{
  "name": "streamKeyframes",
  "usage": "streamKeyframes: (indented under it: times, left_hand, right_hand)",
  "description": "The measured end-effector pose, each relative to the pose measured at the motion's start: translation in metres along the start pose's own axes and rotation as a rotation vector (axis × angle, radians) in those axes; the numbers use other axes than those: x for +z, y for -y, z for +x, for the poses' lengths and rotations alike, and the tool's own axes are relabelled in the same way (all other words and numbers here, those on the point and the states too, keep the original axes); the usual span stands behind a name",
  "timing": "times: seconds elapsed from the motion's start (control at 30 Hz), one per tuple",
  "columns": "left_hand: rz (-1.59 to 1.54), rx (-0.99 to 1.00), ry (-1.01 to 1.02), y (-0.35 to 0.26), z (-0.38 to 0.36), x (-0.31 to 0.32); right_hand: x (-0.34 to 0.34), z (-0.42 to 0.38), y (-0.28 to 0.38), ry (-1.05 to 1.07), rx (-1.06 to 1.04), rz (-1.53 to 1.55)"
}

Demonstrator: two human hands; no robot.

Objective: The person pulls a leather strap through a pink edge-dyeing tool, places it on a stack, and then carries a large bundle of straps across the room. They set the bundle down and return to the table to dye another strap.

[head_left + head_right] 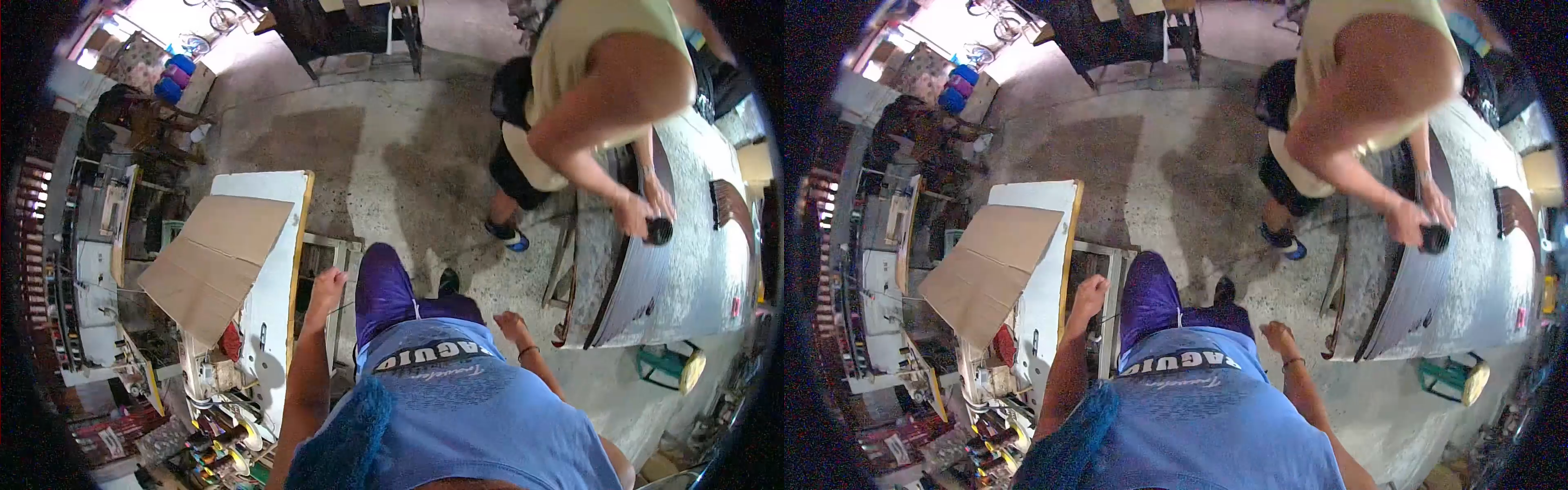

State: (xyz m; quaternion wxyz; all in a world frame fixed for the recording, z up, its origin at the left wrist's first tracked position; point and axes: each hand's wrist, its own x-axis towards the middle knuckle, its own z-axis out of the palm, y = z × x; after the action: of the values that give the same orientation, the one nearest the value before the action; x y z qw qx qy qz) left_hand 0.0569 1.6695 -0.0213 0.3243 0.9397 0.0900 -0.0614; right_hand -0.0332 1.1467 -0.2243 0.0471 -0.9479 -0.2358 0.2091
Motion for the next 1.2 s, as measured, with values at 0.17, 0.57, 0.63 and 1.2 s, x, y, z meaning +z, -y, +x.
streamKeyframes:
  times: [0.17,0.57,0.63,1.2]
  left_hand:
    - [0.052,-0.102,0.068,-0.065,0.066,0.011]
    - [0.061,0.391,0.385,-0.106,0.304,0.091]
    - [0.055,0.451,0.437,-0.108,0.354,0.096]
    - [0.169,-0.132,0.395,0.101,0.545,0.036]
  right_hand:
    - [0.132,-0.015,-0.020,-0.147,0.121,0.103]
    - [-0.146,0.041,-0.229,-0.604,0.971,0.495]
    - [-0.135,0.058,-0.226,-0.580,0.993,0.480]
    - [-0.287,0.466,-0.105,-0.137,0.583,0.759]
